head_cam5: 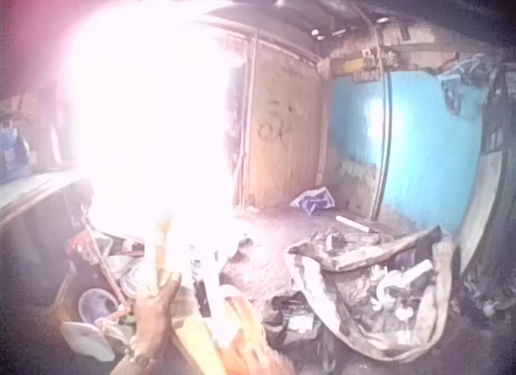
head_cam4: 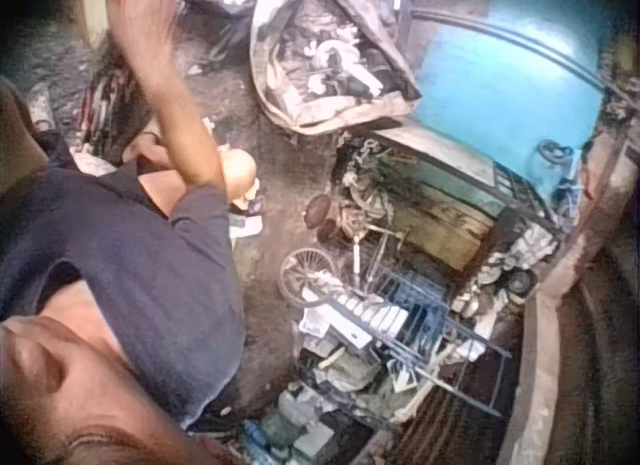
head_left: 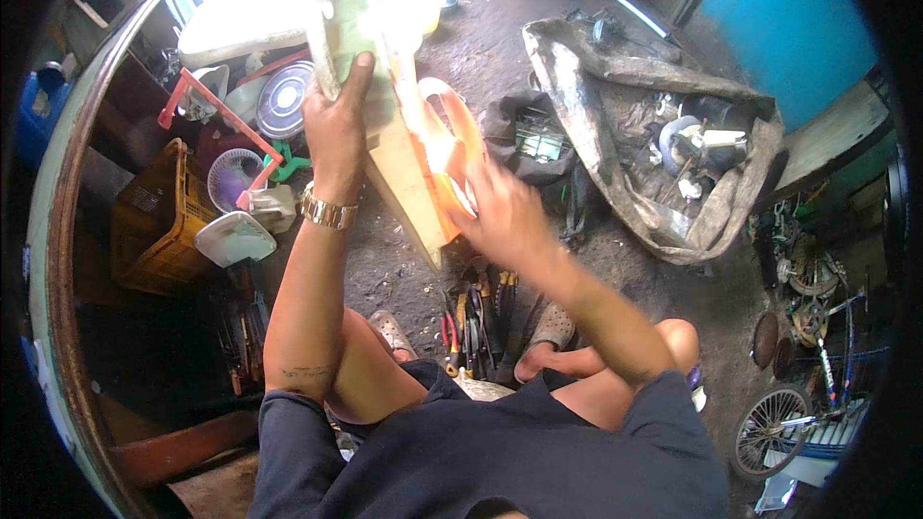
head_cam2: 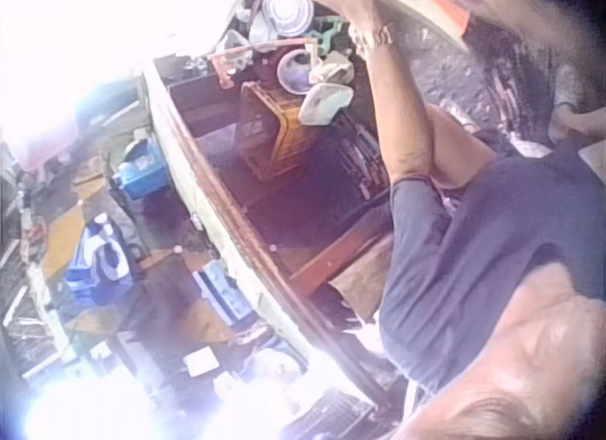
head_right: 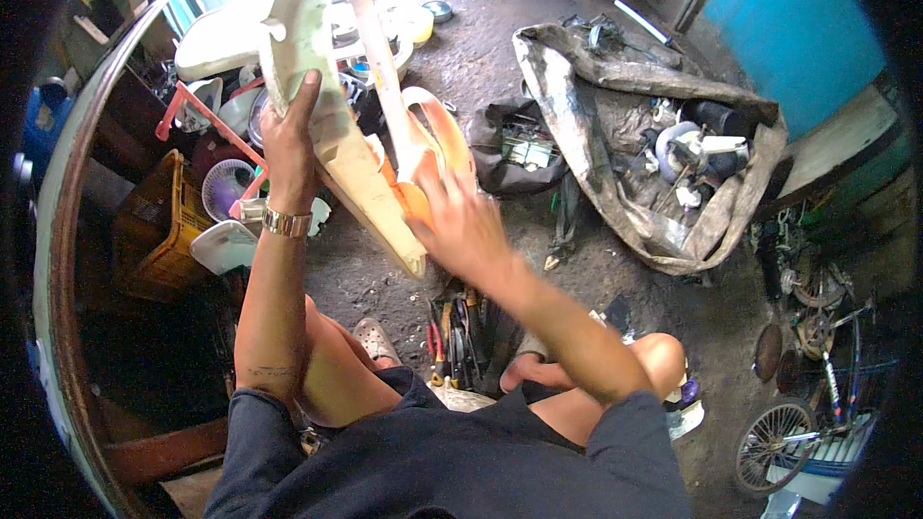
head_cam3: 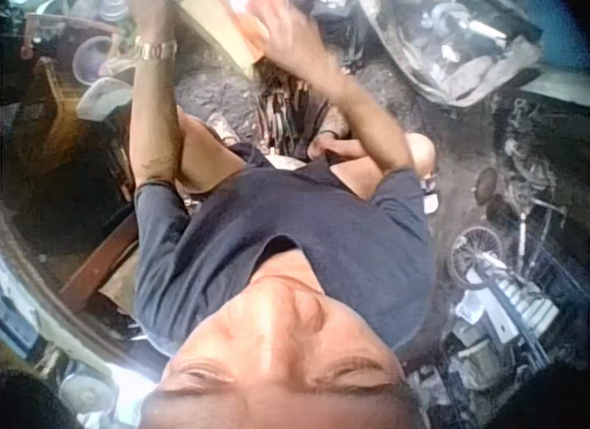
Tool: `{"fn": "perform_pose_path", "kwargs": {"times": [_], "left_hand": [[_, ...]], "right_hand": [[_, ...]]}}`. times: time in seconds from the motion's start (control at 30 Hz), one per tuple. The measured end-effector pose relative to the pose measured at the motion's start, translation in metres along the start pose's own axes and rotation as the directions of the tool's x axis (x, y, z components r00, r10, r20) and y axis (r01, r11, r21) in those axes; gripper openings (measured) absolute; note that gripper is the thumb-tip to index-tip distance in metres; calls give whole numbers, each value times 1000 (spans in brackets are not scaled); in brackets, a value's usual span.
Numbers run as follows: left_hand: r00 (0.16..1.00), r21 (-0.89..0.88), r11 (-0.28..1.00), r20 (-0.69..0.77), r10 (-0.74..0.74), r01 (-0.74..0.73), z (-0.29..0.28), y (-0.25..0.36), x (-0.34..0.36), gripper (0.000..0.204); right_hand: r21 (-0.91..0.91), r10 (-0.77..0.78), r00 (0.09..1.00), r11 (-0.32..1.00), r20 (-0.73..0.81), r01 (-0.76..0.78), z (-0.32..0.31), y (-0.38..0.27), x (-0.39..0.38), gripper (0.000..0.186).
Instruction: The person sits on the floor and uses a knife to scrape and trim the edges of a large white plastic frame with an orange interior. They repeatedly turn the frame over and work on different sections, removing material from the edges.
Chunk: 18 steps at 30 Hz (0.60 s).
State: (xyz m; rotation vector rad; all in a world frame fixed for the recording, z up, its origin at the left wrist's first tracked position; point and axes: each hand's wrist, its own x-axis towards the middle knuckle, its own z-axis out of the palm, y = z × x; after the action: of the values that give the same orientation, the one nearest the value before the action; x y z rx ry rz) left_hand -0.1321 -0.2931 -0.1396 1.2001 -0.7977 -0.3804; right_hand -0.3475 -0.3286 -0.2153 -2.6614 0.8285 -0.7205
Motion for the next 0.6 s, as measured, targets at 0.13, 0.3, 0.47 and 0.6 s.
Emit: {"fn": "perform_pose_path", "kwargs": {"times": [0.13, 0.3, 0.47, 0.6], "left_hand": [[970, 327, 915, 22, 243, -237, 29, 18, 11, 48], [996, 267, 959, 2, 93, -90, 26, 26, 25, 60], [960, 700, 688, -12, 281, -193, 23, -19, 39, 46], [958, 716, 685, -87, 274, -131, 27, -17, 53, 48]], "right_hand": [[-262, -176, 956, 936, 236, 237, -48, -6, 110, 53], [-175, -163, 855, 944, 492, 281, -56, -20, 173, 40], [-283, -119, 860, 914, 497, 291, -42, -19, 183, 40], [-350, -401, 832, 770, 383, 533, -40, -10, 176, 23]]}}
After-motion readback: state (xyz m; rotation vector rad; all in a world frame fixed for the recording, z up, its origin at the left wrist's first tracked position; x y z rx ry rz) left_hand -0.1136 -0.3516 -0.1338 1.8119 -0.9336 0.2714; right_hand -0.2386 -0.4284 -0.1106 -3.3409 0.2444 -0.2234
